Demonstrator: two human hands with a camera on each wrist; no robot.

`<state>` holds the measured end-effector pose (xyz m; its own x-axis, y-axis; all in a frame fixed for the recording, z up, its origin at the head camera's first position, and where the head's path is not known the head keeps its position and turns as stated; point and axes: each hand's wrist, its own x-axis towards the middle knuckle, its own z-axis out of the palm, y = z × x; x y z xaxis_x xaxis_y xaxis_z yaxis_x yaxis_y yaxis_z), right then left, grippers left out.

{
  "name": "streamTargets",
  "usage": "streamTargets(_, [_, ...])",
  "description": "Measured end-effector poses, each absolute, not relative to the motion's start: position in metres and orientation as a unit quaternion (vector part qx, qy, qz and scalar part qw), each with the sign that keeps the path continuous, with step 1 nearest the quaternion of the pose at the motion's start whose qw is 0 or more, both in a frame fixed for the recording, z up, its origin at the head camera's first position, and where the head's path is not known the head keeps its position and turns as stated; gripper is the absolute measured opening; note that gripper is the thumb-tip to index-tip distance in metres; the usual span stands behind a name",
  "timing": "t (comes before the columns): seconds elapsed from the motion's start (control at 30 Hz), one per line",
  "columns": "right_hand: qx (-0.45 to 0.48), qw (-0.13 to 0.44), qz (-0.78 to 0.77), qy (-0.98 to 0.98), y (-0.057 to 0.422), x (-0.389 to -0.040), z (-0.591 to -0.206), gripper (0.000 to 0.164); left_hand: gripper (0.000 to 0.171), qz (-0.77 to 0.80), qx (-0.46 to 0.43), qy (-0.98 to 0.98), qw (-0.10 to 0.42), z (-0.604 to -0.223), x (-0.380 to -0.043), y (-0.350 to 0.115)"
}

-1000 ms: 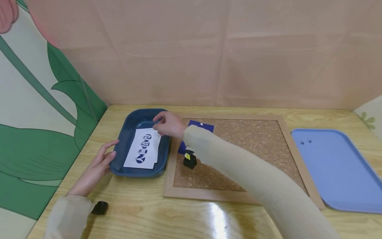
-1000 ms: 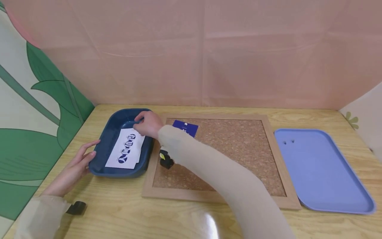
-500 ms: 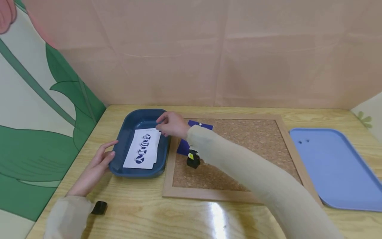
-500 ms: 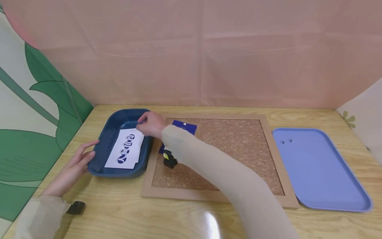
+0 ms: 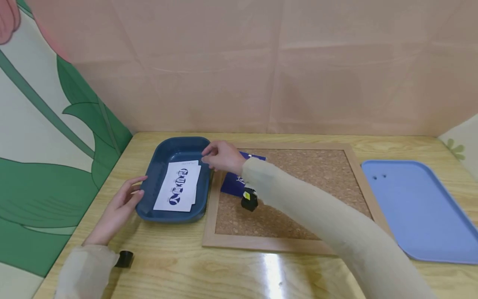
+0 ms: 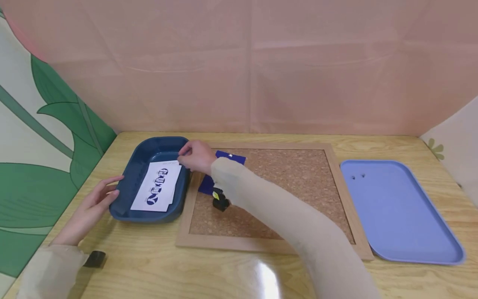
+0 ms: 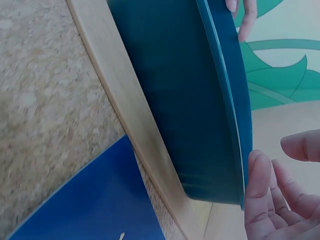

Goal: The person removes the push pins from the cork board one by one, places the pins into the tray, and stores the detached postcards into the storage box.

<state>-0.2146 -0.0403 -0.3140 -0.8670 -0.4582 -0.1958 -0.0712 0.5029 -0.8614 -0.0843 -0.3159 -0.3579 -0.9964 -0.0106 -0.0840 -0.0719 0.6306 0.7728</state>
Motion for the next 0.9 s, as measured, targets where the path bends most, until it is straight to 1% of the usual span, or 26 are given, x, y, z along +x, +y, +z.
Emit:
streamTargets(0.17, [-0.152, 0.202, -0.484, 0.838, -0.033, -0.216, -0.312, 0.023, 0.047, 0.415, 0.016, 0.909, -0.016, -0.354, -0.086, -0.313])
streamTargets(0.3, [-0.155, 0.198, -0.499, 0.829, -0.027, -0.218, -0.313, 0.026, 0.046, 0.409, 0.031, 0.911, -0.041, -0.35, -0.089, -0.309])
streamTargets(0.6, [-0.153, 0.188, -0.505, 0.828, -0.018, -0.22, -0.317, 0.03, 0.045, 0.351, -0.018, 0.936, -0.032, -0.342, -0.092, -0.302])
streamTargets(0.9, [-0.132, 0.19, -0.496, 0.837, -0.008, -0.224, -0.32, 0.031, 0.051, 0.285, -0.016, 0.956, -0.069, -0.334, -0.092, -0.289])
